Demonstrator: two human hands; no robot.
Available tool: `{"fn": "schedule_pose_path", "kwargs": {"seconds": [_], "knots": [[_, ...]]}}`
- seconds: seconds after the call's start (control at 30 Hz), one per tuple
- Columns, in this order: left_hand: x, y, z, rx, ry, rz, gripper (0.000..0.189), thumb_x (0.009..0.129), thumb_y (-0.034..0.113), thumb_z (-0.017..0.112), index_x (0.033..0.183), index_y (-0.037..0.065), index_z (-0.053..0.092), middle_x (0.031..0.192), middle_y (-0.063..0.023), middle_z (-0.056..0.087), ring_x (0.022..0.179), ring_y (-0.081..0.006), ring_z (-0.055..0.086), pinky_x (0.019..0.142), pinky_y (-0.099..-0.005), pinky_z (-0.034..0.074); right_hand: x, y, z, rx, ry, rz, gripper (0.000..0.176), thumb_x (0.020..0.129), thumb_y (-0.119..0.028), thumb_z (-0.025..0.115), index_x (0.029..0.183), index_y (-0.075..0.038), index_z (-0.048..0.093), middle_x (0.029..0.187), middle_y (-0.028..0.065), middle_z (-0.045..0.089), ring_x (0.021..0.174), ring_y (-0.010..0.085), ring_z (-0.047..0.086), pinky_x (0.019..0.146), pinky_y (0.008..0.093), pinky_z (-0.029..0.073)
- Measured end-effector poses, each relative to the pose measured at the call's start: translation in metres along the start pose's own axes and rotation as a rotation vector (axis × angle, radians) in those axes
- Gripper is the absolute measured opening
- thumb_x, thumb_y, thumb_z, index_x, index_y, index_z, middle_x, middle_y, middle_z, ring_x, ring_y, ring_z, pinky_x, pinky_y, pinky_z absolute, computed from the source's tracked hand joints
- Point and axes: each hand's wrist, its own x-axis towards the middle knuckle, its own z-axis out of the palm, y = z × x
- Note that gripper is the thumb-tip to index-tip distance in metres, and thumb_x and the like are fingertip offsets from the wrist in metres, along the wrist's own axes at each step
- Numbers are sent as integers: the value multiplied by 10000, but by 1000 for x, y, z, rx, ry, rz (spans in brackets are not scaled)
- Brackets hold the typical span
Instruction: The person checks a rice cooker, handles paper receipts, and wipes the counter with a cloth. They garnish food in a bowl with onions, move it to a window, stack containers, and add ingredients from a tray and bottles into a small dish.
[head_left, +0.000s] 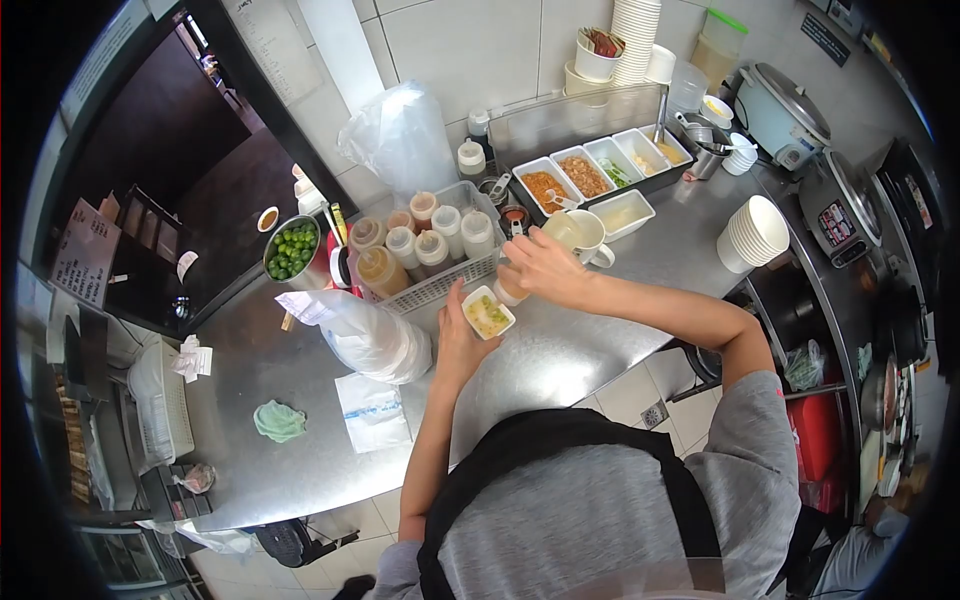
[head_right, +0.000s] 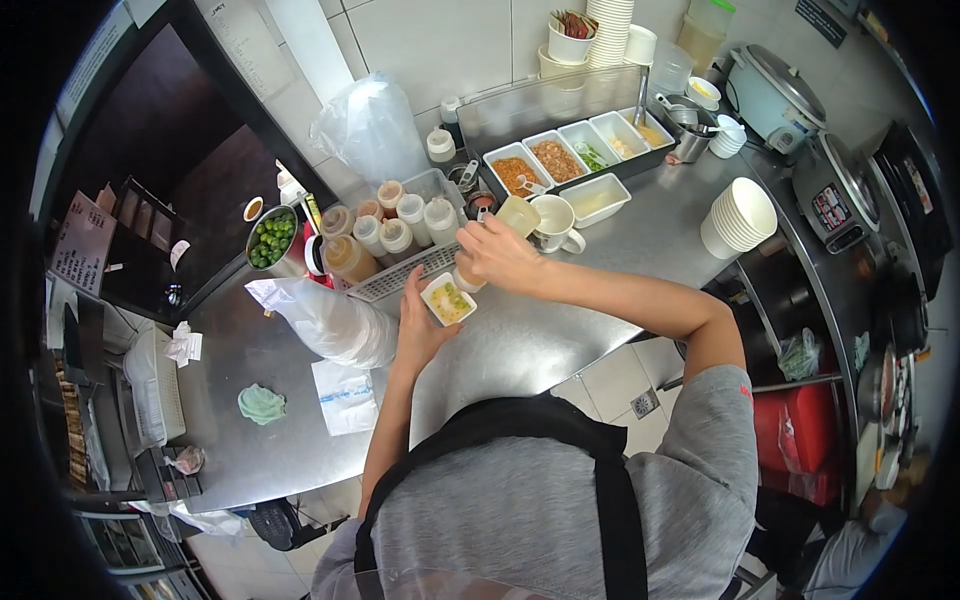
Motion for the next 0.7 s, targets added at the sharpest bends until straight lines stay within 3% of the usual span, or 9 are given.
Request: {"fn": "schedule_pose_path", "kwargs": {"seconds": [0.37, 0.47, 0.57, 0.7], "knots": [[0, 2, -1, -49, -8, 2, 1012, 504, 28, 796, 1333, 58, 216, 1123, -155, 492, 1047, -329, 460, 871, -399, 414, -2, 5, -6, 6, -23, 17, 131, 710, -195, 556, 799, -144, 639, 798, 12, 465, 846, 163, 476, 713, 308, 357], [1, 6, -3, -87, -7, 3, 1002, 503, 19, 785, 1328, 44, 217, 1101, -146, 495, 1003, -351, 460, 870, -418, 398, -5, 8, -11, 44, -74, 46, 213, 705, -179, 554, 898, -140, 635, 814, 18, 470, 846, 166, 481, 727, 309, 364], [1, 12, -7, -97, -15, 4, 1000, 510, 25, 787, 1328, 47, 212, 1099, -149, 497, 1012, -349, 459, 882, -419, 394, -9, 11, -18, 123, -54, 101, 227, 717, -157, 538, 917, -166, 645, 813, 23, 474, 837, 171, 485, 722, 305, 363], [4, 27, -19, -103, -44, 0, 991, 526, 36, 792, 1323, 47, 204, 1104, -169, 504, 1036, -338, 473, 893, -408, 404, -20, 20, -20, 361, -217, 216, 312, 685, -141, 632, 994, -187, 632, 865, 44, 510, 890, 202, 504, 739, 339, 393]]}}
